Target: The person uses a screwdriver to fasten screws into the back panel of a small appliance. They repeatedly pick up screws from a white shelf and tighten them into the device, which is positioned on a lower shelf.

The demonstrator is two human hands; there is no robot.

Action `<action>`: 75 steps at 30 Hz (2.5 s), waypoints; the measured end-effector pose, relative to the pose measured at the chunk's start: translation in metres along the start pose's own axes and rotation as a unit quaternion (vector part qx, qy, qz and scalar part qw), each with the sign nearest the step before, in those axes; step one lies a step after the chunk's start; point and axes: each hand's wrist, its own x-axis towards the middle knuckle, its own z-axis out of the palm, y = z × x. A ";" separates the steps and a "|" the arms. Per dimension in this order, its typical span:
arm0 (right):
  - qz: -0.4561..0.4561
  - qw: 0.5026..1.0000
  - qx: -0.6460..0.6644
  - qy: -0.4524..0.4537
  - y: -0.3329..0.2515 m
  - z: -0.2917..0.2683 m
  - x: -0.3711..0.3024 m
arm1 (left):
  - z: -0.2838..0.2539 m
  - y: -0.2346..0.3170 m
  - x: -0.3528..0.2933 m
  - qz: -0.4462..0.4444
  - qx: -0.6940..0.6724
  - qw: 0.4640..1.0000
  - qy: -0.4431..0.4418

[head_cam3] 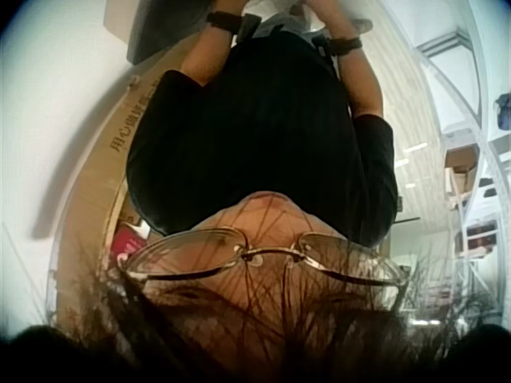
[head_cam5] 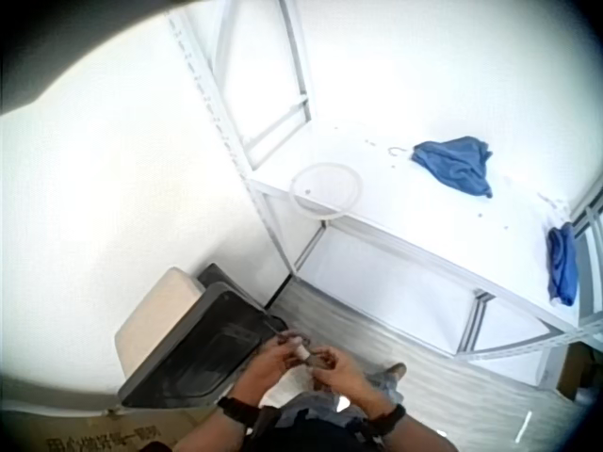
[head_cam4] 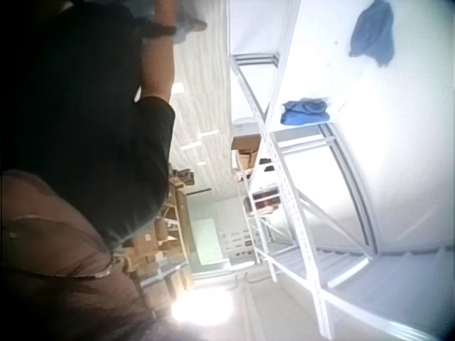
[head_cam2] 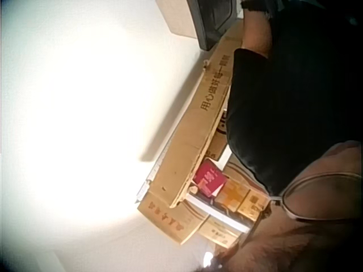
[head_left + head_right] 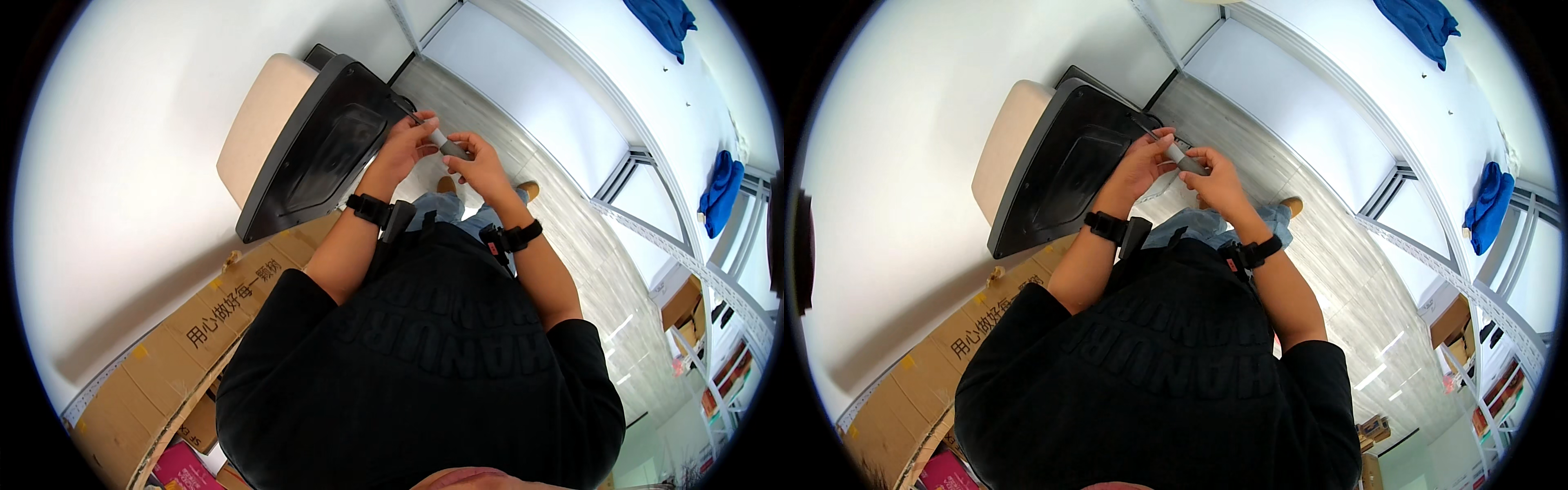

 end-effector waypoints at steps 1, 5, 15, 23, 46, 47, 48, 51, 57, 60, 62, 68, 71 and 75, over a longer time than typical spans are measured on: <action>-0.025 0.999 -0.043 0.015 0.005 0.002 0.001 | 0.002 0.000 0.000 0.001 0.031 0.999 0.014; -0.028 0.999 -0.035 0.027 0.005 0.007 -0.001 | -0.001 -0.002 0.000 0.020 0.059 0.998 0.014; 0.008 1.000 -0.001 -0.019 0.002 -0.004 -0.001 | 0.000 0.002 -0.005 0.026 -0.023 0.999 -0.029; 0.059 0.995 0.068 -0.030 -0.015 -0.003 -0.006 | -0.002 0.002 -0.001 0.040 0.017 0.999 -0.031; 0.035 0.995 0.078 -0.048 -0.004 -0.007 -0.002 | 0.003 0.008 -0.001 0.058 -0.019 0.998 -0.026; 0.038 0.995 0.080 -0.046 -0.005 -0.007 -0.002 | 0.002 0.009 0.000 0.056 -0.036 0.998 -0.022; 0.040 0.995 0.082 -0.044 -0.006 -0.006 -0.002 | 0.001 0.010 0.001 0.054 -0.052 0.997 -0.018; 0.044 0.994 0.087 -0.043 -0.006 -0.007 -0.003 | -0.005 0.012 0.003 0.082 -0.097 0.992 -0.021; 0.050 0.993 0.100 -0.046 -0.004 -0.010 -0.004 | -0.004 0.015 0.003 0.114 -0.104 0.988 0.002; 0.042 0.991 0.119 -0.056 -0.003 -0.011 -0.006 | -0.007 0.014 0.004 0.113 -0.151 0.982 -0.001; 0.049 0.990 0.125 -0.051 -0.004 -0.013 -0.009 | -0.010 0.013 0.005 0.112 -0.186 0.976 -0.007; 0.055 0.990 0.126 -0.042 -0.004 -0.033 -0.020 | 0.008 0.016 0.005 0.115 -0.165 0.979 0.021; 0.042 0.988 0.149 -0.019 -0.003 -0.049 -0.032 | 0.033 0.018 0.009 0.118 -0.102 0.988 0.020; 0.030 0.981 0.191 0.033 -0.019 -0.081 -0.063 | 0.075 0.014 0.020 0.111 -0.038 0.992 -0.037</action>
